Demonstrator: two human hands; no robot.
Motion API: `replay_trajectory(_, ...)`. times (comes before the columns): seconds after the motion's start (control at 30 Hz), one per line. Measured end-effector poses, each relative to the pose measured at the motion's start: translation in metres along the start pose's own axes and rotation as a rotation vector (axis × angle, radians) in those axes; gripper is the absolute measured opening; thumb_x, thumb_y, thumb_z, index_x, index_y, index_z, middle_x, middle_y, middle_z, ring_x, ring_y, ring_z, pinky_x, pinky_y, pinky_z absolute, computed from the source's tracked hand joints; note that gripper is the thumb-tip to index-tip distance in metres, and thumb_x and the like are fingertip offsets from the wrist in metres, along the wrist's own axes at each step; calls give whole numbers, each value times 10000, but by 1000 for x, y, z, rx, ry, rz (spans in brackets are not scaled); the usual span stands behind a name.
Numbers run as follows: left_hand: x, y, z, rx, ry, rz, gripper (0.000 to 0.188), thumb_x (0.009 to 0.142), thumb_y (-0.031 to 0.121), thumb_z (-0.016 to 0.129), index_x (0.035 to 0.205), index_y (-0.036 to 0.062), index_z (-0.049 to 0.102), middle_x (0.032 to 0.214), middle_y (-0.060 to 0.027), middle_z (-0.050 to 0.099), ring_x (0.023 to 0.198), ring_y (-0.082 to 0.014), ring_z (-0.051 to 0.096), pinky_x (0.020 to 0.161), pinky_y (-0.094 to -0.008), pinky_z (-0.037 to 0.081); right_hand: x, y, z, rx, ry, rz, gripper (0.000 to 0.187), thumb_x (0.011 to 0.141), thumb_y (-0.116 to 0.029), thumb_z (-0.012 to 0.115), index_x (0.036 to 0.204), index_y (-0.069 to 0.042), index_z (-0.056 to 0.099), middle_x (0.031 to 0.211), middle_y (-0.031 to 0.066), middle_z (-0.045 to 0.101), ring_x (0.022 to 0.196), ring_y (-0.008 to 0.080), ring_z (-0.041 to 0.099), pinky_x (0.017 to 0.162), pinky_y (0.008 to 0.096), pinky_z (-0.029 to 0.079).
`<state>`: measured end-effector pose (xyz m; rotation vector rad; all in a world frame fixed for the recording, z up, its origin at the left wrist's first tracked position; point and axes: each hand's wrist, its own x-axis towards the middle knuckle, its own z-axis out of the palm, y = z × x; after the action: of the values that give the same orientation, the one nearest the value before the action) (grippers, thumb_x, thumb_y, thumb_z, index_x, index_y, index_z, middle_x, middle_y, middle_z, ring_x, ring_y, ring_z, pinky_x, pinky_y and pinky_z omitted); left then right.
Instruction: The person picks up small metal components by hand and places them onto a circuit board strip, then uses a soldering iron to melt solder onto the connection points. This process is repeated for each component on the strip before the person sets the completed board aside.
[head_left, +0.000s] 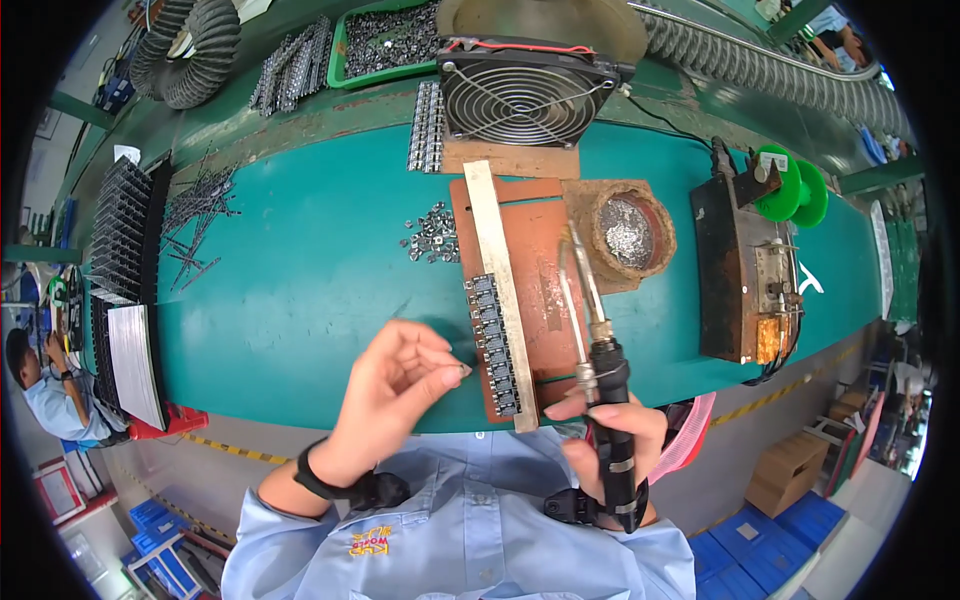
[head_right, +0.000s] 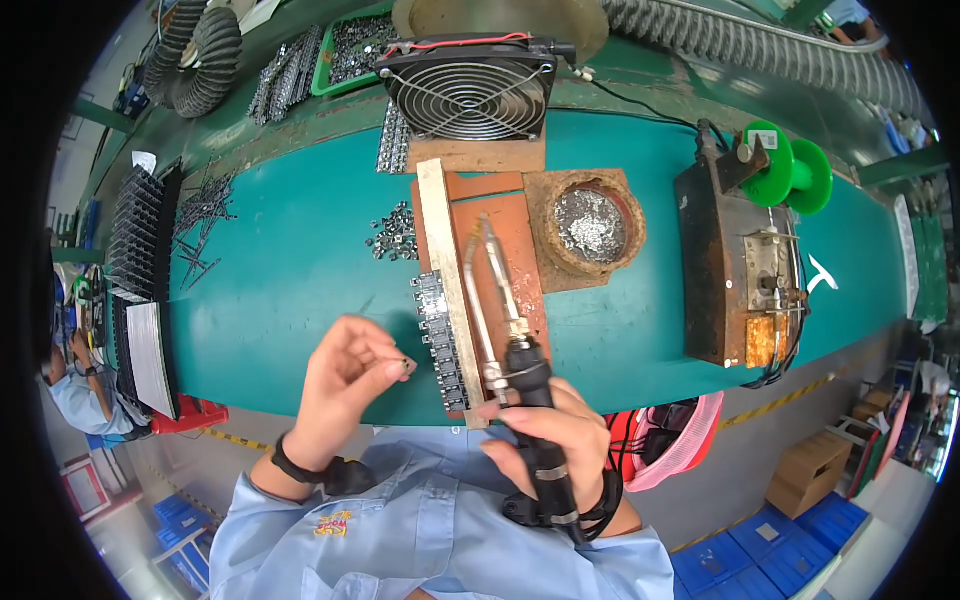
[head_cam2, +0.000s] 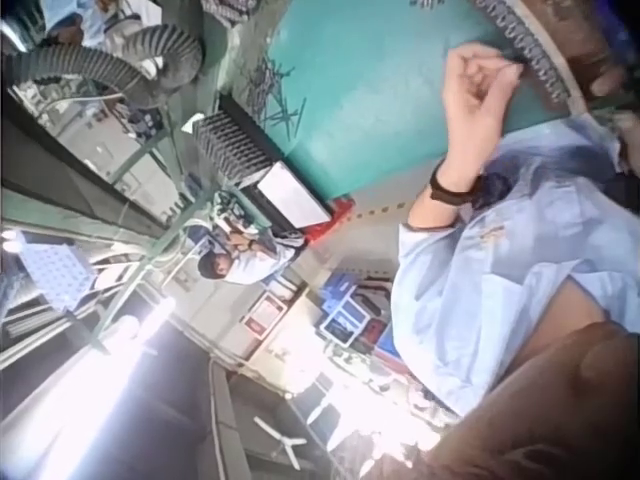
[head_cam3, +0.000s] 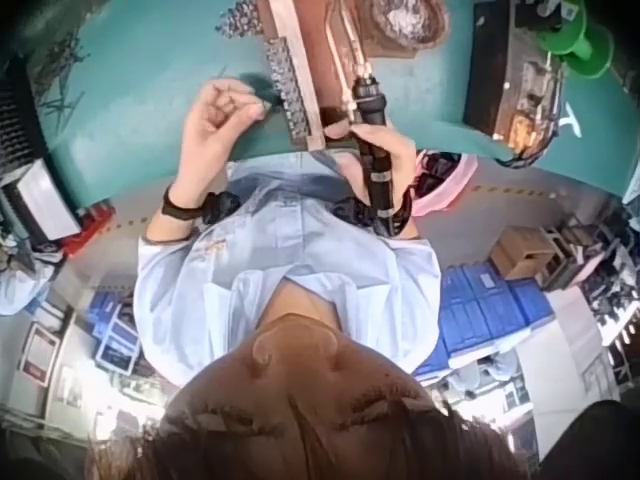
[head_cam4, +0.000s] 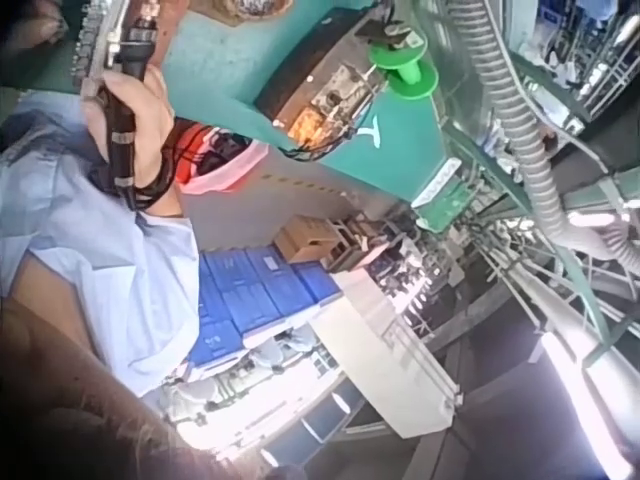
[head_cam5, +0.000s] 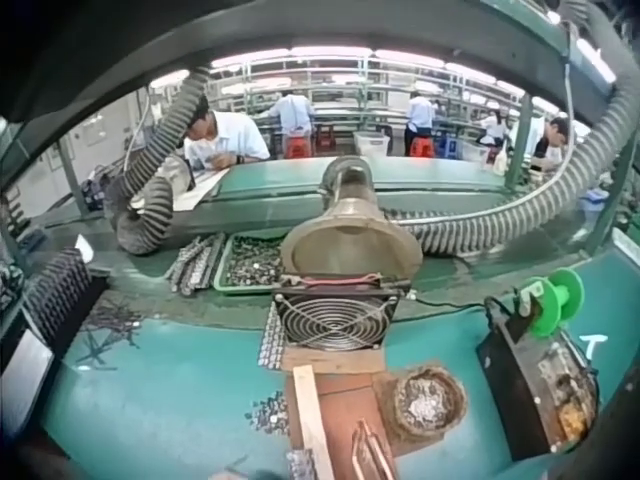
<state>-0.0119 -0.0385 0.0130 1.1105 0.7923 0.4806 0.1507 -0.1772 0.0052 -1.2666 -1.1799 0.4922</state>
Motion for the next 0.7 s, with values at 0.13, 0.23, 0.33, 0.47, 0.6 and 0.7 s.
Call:
replay_trajectory(0.13,14,-6,-6,-212,-116,-246,174,814,-17,555,947,34,454,815,-30,555,793,-117,562,744,-255,455,-18,8,-9,-46,19,65,493,755,-278,680,1105,-95,383,806,118,566,747,223,544,708,350,428)
replay_trajectory(0.23,18,-7,-4,-220,-113,-245,167,819,-9,552,947,41,456,809,-29,556,781,-116,563,734,-248,454,-28,9,-11,-74,148,61,536,758,-373,660,1117,-92,380,774,95,541,745,214,520,722,344,395)
replay_trajectory(0.33,21,-7,-5,-220,-135,-245,166,825,2,554,955,40,457,819,-29,563,780,-106,559,731,-236,449,-38,8,-20,-145,153,77,563,750,-435,644,1112,-85,394,727,62,509,759,195,495,732,343,368)
replay_trajectory(0.47,23,-8,-6,-212,-180,-248,171,832,15,561,968,30,458,841,-29,575,788,-85,549,733,-219,441,-46,6,-35,-245,62,73,538,741,-444,645,1073,-80,429,696,53,533,689,171,502,711,346,366)
replay_trajectory(0.6,22,-8,-5,-204,-173,-252,170,831,15,562,966,30,460,834,-26,575,783,-84,548,732,-218,438,-39,4,-35,-317,5,-26,483,732,-434,645,1014,-81,476,618,31,545,579,152,501,694,355,369)
replay_trajectory(0.7,22,-7,-5,-208,-174,-251,169,831,17,563,966,29,460,837,-27,574,782,-84,547,732,-217,437,-34,0,-34,-325,-9,-30,456,730,-430,638,981,-78,494,574,23,544,524,150,495,680,359,372)
